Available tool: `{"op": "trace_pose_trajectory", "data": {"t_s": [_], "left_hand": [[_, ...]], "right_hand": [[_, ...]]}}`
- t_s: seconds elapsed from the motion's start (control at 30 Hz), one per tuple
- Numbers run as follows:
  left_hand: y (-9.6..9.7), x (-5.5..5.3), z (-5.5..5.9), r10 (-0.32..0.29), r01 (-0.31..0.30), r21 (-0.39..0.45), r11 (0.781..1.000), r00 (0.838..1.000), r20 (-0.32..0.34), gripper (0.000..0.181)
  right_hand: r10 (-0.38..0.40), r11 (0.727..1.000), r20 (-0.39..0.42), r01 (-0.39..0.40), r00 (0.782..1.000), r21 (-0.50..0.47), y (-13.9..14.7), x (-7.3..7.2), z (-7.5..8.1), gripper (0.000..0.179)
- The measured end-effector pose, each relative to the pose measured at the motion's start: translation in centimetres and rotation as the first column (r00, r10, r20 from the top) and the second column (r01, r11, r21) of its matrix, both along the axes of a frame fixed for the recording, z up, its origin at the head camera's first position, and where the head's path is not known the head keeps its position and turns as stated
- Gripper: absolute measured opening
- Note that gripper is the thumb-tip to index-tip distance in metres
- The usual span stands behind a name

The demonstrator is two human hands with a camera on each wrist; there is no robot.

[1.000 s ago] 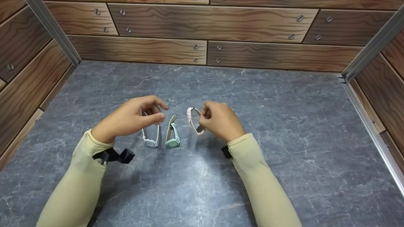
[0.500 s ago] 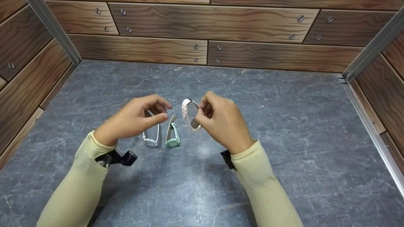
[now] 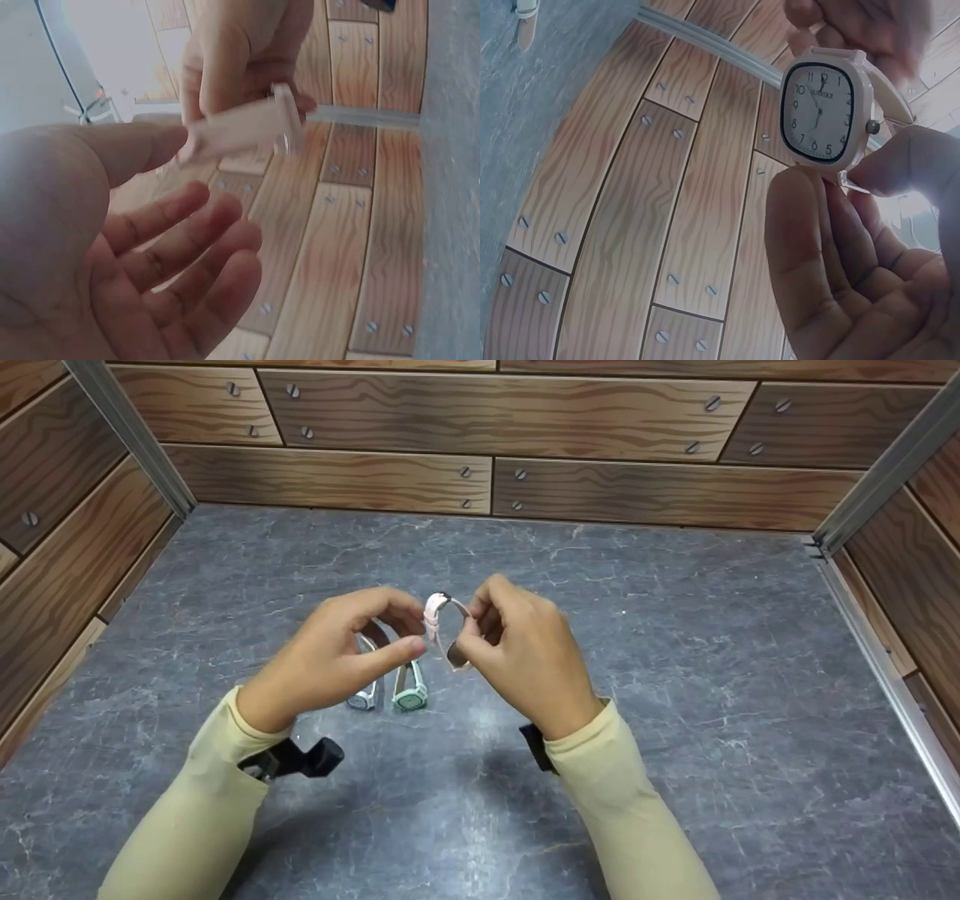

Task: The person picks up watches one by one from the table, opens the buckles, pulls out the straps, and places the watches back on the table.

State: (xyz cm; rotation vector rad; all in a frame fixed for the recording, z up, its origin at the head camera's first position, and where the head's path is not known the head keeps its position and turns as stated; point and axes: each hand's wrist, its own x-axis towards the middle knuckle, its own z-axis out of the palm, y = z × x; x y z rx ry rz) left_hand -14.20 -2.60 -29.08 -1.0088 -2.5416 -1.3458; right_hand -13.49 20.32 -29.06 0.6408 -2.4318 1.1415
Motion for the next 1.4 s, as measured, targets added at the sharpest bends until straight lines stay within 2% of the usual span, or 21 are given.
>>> {"op": "trace_pose_trajectory", "data": {"t_s": [0.17, 0.3, 0.47, 0.6, 0.73, 0.87, 0.97, 1.2, 1.27, 1.4], "left_hand": [[1.4, 0.8, 0.6, 0.074, -0.072, 0.042, 0.997, 0.996, -0.040, 0.022], [1.7, 1.2, 0.8, 0.118, -0.115, 0.058, 0.992, 0.992, -0.050, 0.017], [1.2, 1.6, 1.0, 0.091, -0.089, 0.032, 0.996, 0.994, -0.066, 0.012], [0.7, 1.8, 1.2, 0.038, -0.040, -0.032, 0.999, 0.998, -0.053, 0.011], [0.6, 2.1, 1.3, -0.019, 0.015, -0.084, 0.996, 0.999, -0.039, 0.016], [0.6, 2.2, 1.4, -0.029, 0.023, -0.121, 0.992, 0.998, -0.053, 0.018], [0.7, 2.1, 1.5, -0.029, 0.022, -0.143, 0.990, 0.999, -0.045, 0.019], [0.8, 2.1, 1.5, -0.055, 0.055, -0.154, 0.987, 0.998, 0.006, 0.025], [0.8, 2.0, 1.5, -0.041, 0.041, -0.154, 0.987, 0.999, 0.006, 0.026], [0.8, 1.9, 1.5, 0.008, -0.014, -0.167, 0.986, 0.999, -0.037, 0.025]], "right_hand": [[0.002, 1.000, -0.019, -0.002, 1.000, 0.019, -0.2, 0.2, 0.1, 0.005], [0.024, 0.999, -0.016, -0.023, 1.000, 0.037, -0.4, 0.3, 0.2, 0.006], [0.074, 0.994, 0.002, -0.074, 0.997, 0.083, -0.5, 0.4, 0.5, 0.012], [0.151, 0.979, -0.051, -0.142, 0.987, 0.147, -0.2, 0.8, 0.8, 0.028], [0.255, 0.958, -0.140, -0.230, 0.957, 0.174, 0.0, 1.2, 0.9, 0.034], [0.324, 0.941, -0.212, -0.292, 0.922, 0.168, 0.0, 1.3, 1.0, 0.025], [0.338, 0.937, -0.229, -0.304, 0.913, 0.172, 0.1, 1.3, 1.0, 0.020], [0.341, 0.931, -0.213, -0.298, 0.916, 0.209, 0.6, 1.4, 1.1, 0.021], [0.334, 0.932, -0.203, -0.289, 0.921, 0.220, 0.7, 1.4, 1.1, 0.021], [0.314, 0.937, -0.220, -0.263, 0.924, 0.232, 0.7, 1.2, 1.1, 0.021]]}}
